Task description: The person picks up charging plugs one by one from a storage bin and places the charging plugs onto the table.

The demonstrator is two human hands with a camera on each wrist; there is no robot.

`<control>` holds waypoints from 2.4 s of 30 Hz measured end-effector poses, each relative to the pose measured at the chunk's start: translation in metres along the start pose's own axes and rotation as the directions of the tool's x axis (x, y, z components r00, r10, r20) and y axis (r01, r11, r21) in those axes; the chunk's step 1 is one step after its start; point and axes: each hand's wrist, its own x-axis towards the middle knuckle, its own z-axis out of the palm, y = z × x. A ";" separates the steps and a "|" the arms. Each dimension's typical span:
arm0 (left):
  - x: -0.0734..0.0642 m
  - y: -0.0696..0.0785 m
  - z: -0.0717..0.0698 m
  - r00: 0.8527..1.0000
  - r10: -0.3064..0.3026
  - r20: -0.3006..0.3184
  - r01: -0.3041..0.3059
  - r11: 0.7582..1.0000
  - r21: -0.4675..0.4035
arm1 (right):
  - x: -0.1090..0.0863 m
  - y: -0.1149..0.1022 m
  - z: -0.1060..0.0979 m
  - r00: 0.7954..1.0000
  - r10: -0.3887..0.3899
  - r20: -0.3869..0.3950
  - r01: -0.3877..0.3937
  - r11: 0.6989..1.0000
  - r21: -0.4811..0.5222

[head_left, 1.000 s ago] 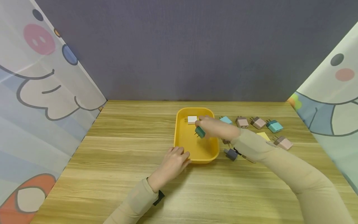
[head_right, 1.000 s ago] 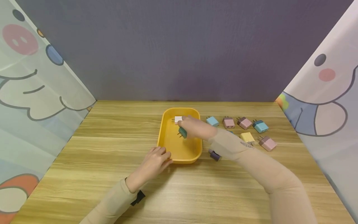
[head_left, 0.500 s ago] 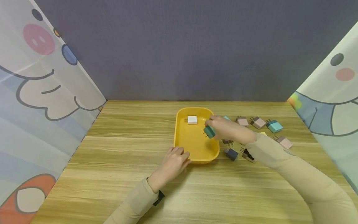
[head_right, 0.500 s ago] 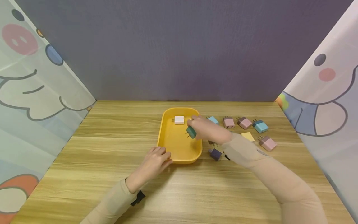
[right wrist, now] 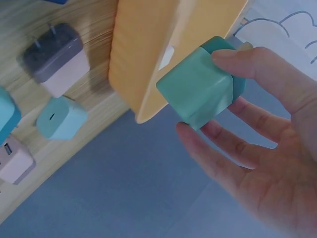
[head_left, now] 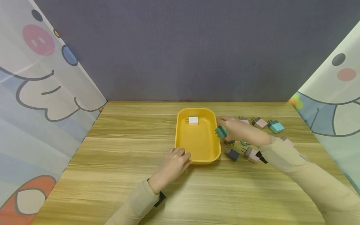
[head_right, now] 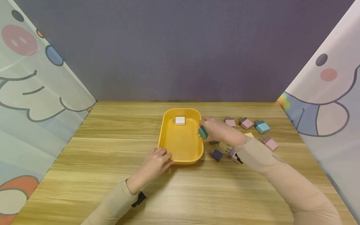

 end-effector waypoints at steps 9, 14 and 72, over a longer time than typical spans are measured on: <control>0.000 0.000 0.000 1.000 -0.003 0.004 0.003 1.000 -0.005 | -0.011 0.010 -0.002 0.998 0.058 -0.005 -0.058 0.998 -0.038; -0.001 0.000 0.000 1.000 -0.006 0.005 0.006 1.000 -0.005 | -0.019 0.016 -0.004 0.998 0.056 -0.019 -0.056 0.998 -0.003; -0.001 -0.001 0.000 1.000 -0.003 0.002 0.003 1.000 0.002 | -0.095 0.094 0.033 0.986 0.164 -0.031 -0.163 0.986 0.047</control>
